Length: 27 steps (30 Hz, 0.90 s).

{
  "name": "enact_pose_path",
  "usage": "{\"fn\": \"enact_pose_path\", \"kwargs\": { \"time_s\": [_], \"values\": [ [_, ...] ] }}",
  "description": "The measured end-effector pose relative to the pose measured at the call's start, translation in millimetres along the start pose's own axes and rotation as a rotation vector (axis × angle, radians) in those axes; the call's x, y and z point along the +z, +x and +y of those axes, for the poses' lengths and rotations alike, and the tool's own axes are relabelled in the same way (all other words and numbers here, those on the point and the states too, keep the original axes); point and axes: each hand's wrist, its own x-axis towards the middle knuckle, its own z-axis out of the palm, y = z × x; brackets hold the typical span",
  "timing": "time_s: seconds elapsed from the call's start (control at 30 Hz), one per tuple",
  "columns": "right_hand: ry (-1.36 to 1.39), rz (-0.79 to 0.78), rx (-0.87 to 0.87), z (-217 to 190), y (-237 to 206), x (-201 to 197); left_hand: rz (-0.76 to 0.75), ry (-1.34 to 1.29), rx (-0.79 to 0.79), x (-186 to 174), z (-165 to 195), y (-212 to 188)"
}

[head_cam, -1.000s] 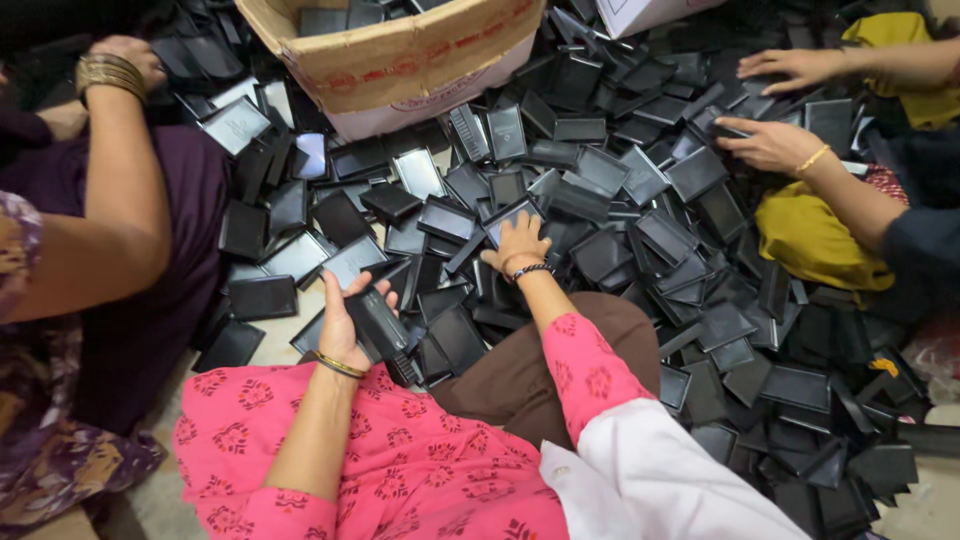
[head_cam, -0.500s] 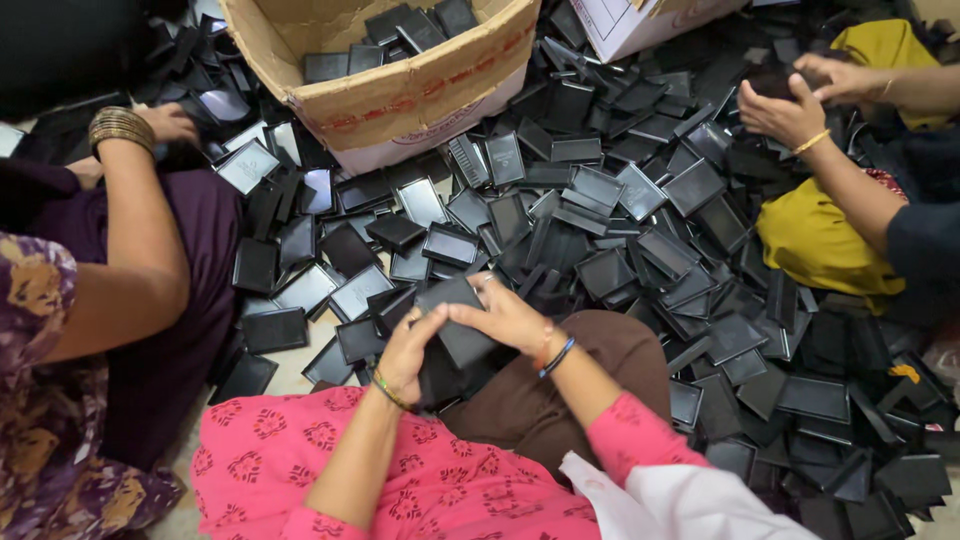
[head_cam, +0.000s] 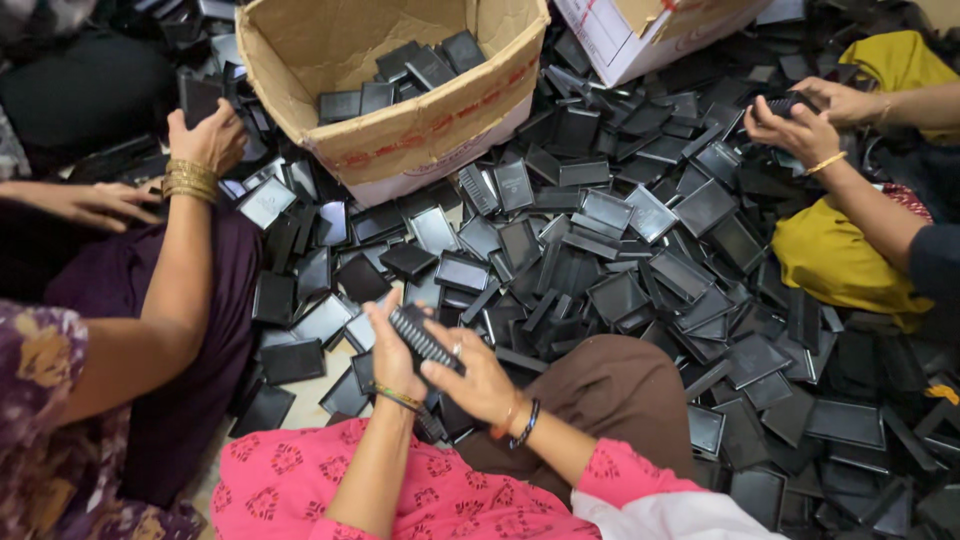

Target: The person sits on the floor among a large pile of black plastic components, picks up parts one at a time, turns them over in both hands, and places them into a cardboard box. They continue this pick-inspect-place cycle throughout, and near the end handle and reposition the boxes.

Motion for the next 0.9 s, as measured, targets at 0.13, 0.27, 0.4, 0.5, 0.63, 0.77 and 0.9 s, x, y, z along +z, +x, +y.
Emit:
{"fn": "enact_pose_path", "kwargs": {
  "time_s": [0.13,0.27,0.4,0.5,0.63,0.77,0.9],
  "values": [
    [-0.119,-0.047,-0.082,-2.6,-16.2,4.6,0.188,-0.012,-0.081,-7.9,0.2,10.2],
    [-0.173,-0.135,-0.26,4.6,-16.2,-10.9,0.137,-0.187,-0.277,-16.6,-10.0,10.9],
    [-0.067,-0.165,-0.307,14.0,-13.3,-16.4,0.015,-0.032,-0.188,-11.4,-24.2,2.2],
    [-0.091,-0.004,-0.171,18.4,-12.4,-9.4,-0.048,0.062,0.002,-5.7,-27.0,-4.6],
    [0.086,0.114,-0.069,22.6,0.2,-4.3,-0.119,0.037,0.026,-7.2,-11.0,-2.2],
    [0.451,0.097,0.132,19.0,16.1,-3.8,-0.105,-0.005,0.005,-10.8,6.2,5.7],
    [-0.022,0.049,-0.167,3.5,15.1,4.7,-0.092,0.009,0.028,-10.1,1.9,3.6]
  ]
}}
